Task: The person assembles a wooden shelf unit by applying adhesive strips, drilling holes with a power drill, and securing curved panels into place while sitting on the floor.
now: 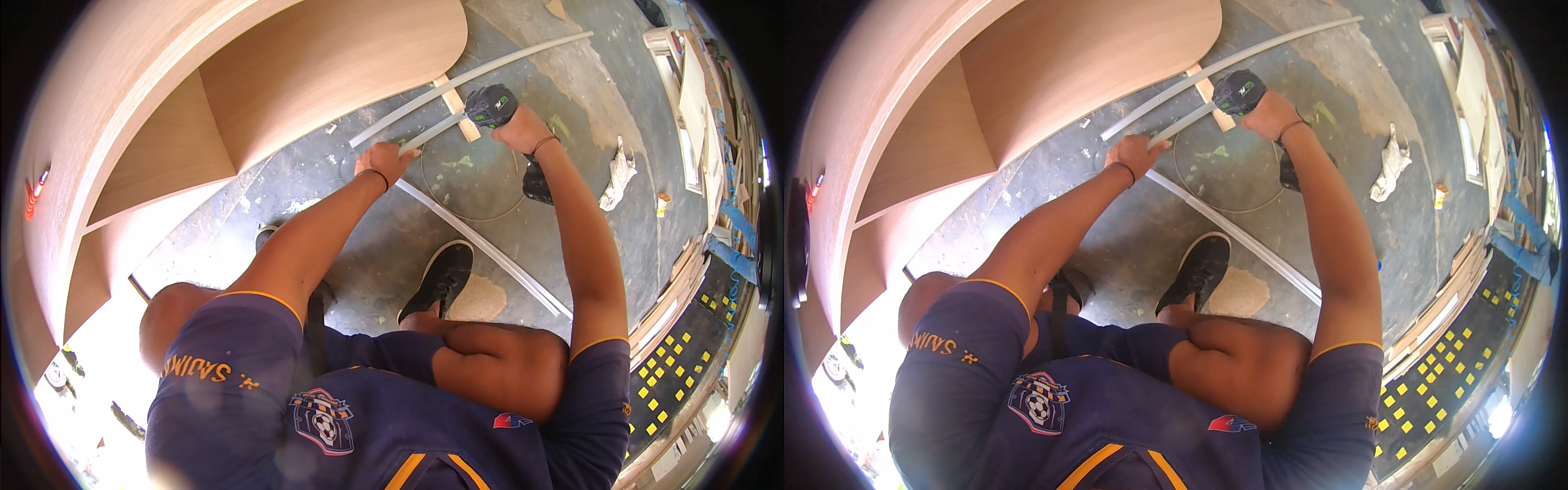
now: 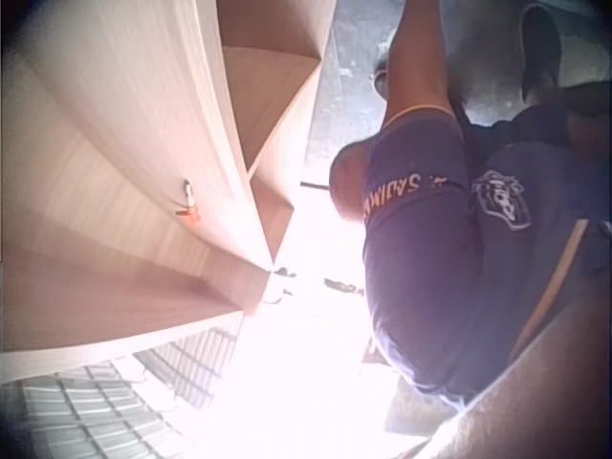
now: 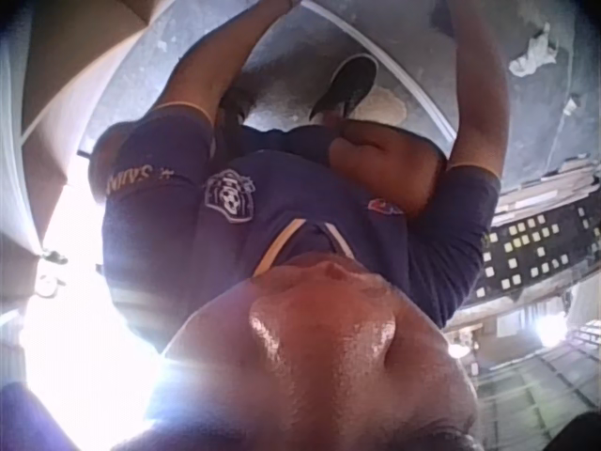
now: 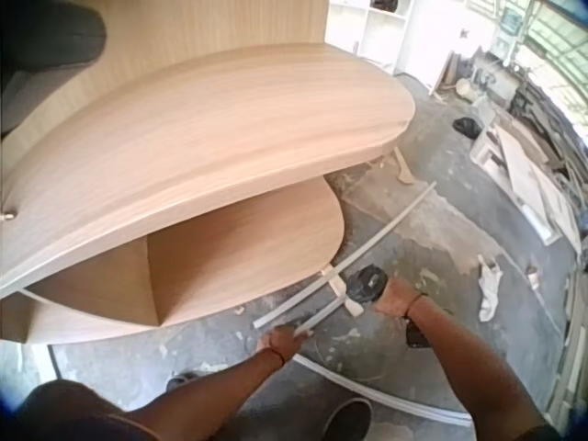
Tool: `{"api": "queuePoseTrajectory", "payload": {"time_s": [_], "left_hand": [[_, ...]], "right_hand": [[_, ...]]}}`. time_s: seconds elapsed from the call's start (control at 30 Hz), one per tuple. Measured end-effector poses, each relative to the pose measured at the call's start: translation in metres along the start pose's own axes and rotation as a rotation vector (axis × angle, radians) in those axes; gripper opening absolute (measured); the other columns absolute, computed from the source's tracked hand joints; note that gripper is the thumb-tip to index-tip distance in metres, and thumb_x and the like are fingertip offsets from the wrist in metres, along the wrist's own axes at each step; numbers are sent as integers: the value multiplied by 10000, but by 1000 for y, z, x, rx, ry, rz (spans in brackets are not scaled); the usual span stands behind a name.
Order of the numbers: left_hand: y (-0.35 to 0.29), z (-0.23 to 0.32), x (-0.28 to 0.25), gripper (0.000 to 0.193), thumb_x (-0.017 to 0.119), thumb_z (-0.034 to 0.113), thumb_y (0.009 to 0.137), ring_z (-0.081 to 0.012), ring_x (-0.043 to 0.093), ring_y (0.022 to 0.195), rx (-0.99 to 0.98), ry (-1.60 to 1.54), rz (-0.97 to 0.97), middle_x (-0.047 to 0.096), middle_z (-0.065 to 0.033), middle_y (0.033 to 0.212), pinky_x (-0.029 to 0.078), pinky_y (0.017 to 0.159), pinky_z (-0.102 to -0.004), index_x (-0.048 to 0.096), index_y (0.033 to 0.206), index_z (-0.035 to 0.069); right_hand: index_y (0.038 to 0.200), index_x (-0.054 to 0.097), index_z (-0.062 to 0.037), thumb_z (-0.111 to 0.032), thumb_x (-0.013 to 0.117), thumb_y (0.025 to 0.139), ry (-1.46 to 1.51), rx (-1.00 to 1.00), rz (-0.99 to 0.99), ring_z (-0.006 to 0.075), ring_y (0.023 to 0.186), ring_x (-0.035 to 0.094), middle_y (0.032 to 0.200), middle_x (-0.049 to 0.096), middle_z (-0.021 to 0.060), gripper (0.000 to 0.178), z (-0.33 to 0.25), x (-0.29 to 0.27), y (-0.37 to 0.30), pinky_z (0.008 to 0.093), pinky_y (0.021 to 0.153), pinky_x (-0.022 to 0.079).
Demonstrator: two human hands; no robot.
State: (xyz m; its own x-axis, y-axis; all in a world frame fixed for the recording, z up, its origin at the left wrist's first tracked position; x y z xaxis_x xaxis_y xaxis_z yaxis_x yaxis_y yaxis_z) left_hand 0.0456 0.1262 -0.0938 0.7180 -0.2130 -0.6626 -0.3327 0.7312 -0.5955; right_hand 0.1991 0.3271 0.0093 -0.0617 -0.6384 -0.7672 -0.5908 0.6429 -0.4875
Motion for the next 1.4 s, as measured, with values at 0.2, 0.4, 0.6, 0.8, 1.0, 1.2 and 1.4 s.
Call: {"api": "queuePoseTrajectory", "payload": {"time_s": [0.2, 0.4, 0.6, 0.8, 1.0, 1.2, 1.4], "left_hand": [[2, -1, 0, 604, 465, 614, 874, -334, 635, 965, -18, 40, -3, 663, -162, 1016, 503, 823, -435, 682, 978, 60], [-1, 2, -4, 601, 465, 610, 876, -333, 636, 960, -11, 38, 6, 665, -160, 1007, 502, 818, -439, 683, 967, 59], [2, -2, -3, 604, 466, 613, 874, -337, 635, 954, -21, 28, -22, 663, -156, 1011, 497, 816, -446, 679, 966, 56], [1, 0, 0, 602, 463, 609, 876, -339, 634, 961, -31, 38, -17, 662, -160, 1017, 494, 827, -444, 680, 974, 57], [-1, 0, -2, 603, 458, 612, 874, -339, 633, 970, -42, 32, -16, 662, -163, 1026, 492, 833, -440, 682, 976, 62], [-1, 2, 1, 609, 450, 616, 873, -346, 625, 989, -37, 52, 1, 657, -172, 1042, 486, 845, -447, 678, 1006, 66], [-3, 1, 4, 624, 417, 612, 887, -358, 611, 1019, -19, 63, 33, 647, -188, 1072, 473, 871, -464, 674, 1027, 61]], "right_hand": [[717, 598, 13, -166, 653, 640, -134, 55, -57, 214, 497, 611, 596, 606, 109, 202, -12, 1, 7, 331, 538, 490], [699, 583, 9, -152, 638, 642, -59, 99, -63, 206, 511, 615, 611, 601, 102, 180, -2, 1, 6, 329, 552, 488], [637, 631, -13, -189, 638, 610, -22, 168, -109, 228, 533, 623, 597, 629, 132, 178, -3, 0, 10, 331, 582, 500], [599, 617, -14, -181, 631, 587, 13, 124, -107, 208, 526, 623, 580, 620, 126, 168, 2, 1, 13, 324, 572, 497], [610, 626, -23, -187, 636, 588, 102, 184, -67, 204, 531, 633, 590, 627, 124, 165, 8, 3, 4, 320, 567, 498], [656, 603, -30, -186, 654, 619, 81, 146, -63, 178, 493, 602, 588, 609, 90, 168, 8, 5, -1, 317, 535, 475], [654, 651, -41, -212, 660, 596, 178, 167, -55, 195, 537, 635, 615, 646, 106, 181, 22, 10, -5, 311, 569, 493]]}}
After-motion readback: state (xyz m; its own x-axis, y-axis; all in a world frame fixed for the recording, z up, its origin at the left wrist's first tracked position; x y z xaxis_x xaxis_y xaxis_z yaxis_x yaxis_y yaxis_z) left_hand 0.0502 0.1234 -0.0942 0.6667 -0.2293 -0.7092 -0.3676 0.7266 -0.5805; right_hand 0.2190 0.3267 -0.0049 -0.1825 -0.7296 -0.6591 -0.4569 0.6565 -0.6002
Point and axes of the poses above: each hand's wrist, its own y-axis towards the middle knuckle, its own x-axis out of the palm, z = x × y, the point moved 6 cm from there along y, towards the middle knuckle
